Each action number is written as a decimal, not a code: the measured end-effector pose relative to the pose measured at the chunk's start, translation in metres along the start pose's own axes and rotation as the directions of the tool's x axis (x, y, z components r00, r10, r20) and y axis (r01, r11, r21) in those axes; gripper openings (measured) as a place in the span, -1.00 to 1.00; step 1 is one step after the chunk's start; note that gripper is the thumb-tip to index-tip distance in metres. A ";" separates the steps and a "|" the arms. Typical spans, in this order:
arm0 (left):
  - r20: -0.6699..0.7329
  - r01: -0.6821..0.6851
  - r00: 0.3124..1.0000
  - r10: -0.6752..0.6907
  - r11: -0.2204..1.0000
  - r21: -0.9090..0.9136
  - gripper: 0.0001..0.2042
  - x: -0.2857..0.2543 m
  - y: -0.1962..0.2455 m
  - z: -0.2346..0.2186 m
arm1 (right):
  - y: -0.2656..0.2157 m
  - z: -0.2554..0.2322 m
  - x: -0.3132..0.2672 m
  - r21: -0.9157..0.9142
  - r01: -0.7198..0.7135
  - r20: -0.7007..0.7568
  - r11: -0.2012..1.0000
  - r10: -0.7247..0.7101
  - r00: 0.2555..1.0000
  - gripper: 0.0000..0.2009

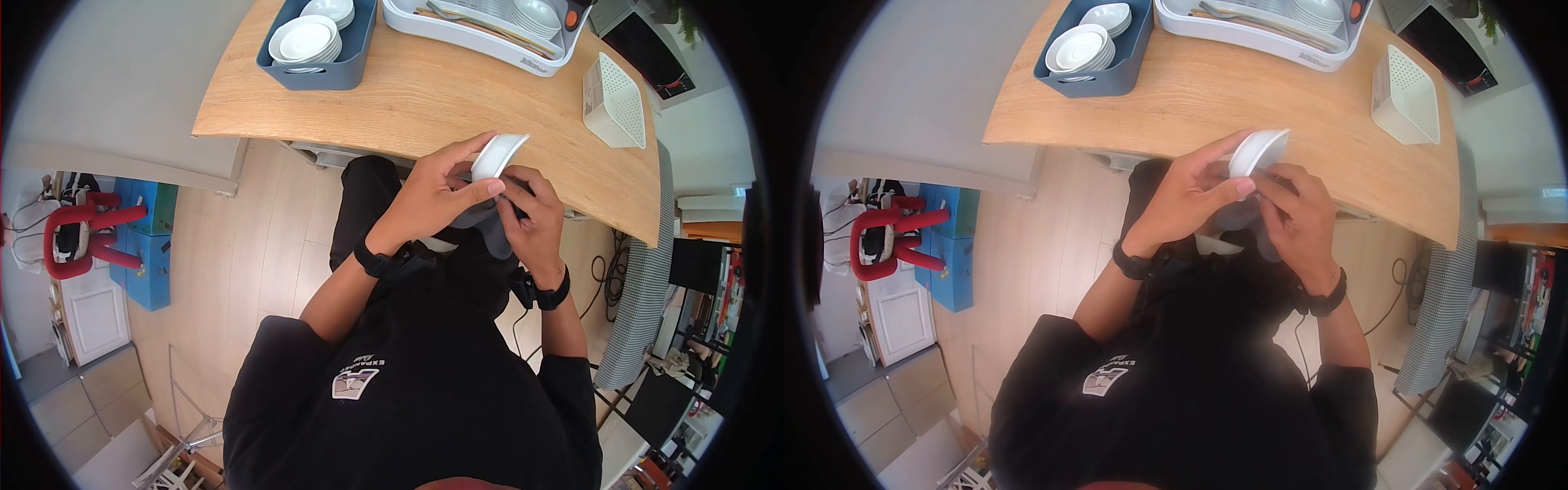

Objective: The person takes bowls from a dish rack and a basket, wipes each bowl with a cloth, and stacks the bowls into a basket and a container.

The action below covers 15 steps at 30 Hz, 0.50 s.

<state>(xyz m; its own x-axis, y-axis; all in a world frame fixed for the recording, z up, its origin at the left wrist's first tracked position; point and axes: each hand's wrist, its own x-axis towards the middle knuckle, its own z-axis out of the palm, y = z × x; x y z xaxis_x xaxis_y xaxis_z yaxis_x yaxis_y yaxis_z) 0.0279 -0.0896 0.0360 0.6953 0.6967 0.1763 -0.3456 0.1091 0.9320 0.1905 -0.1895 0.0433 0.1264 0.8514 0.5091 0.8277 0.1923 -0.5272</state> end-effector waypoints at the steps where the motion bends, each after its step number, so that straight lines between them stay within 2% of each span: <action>1: 0.005 0.003 1.000 -0.003 1.000 0.002 -0.37 0.000 0.000 -0.001 | -0.002 0.001 0.001 0.000 -0.005 -0.004 1.000 0.005 1.000 -0.67; 3: 0.009 0.019 1.000 -0.020 0.999 0.038 -0.44 -0.001 -0.001 -0.002 | -0.004 0.000 0.003 0.011 0.055 -0.059 0.998 -0.055 0.997 -0.67; 4: 0.023 0.029 0.999 -0.029 0.999 0.030 -0.44 -0.003 -0.001 0.000 | -0.005 -0.001 0.003 0.001 0.040 -0.062 0.999 -0.040 0.997 -0.67; 6: 0.012 0.034 0.999 -0.036 0.991 0.128 -0.50 -0.003 0.004 0.001 | -0.005 -0.005 0.007 -0.037 0.048 -0.136 0.998 -0.052 0.989 -0.67; 10: 0.038 0.076 0.995 -0.087 0.967 0.244 -0.54 -0.005 0.014 -0.001 | 0.001 -0.011 0.011 -0.084 0.065 -0.171 0.994 -0.078 0.982 -0.67; 12: 0.027 0.165 0.984 -0.176 0.957 0.237 -0.57 -0.006 0.019 -0.003 | 0.005 -0.011 0.011 -0.094 0.055 -0.174 0.994 -0.071 0.982 -0.67; 13: 0.025 0.170 0.983 -0.181 0.956 0.241 -0.57 -0.007 0.019 -0.005 | 0.006 -0.012 0.010 -0.088 0.052 -0.175 0.995 -0.067 0.982 -0.67; 15: -0.043 0.103 0.994 -0.096 0.974 0.203 -0.58 -0.005 0.019 -0.010 | 0.011 -0.015 0.007 -0.143 0.039 -0.115 0.989 -0.056 0.992 -0.67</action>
<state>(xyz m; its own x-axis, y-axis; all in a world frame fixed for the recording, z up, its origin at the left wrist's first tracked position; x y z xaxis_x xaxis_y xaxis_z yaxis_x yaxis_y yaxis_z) 0.0115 -0.0844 0.0491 0.6978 0.7127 0.0718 -0.1371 0.0345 0.9900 0.2084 -0.1886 0.0513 0.1421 0.7772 0.6130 0.9018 0.1537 -0.4039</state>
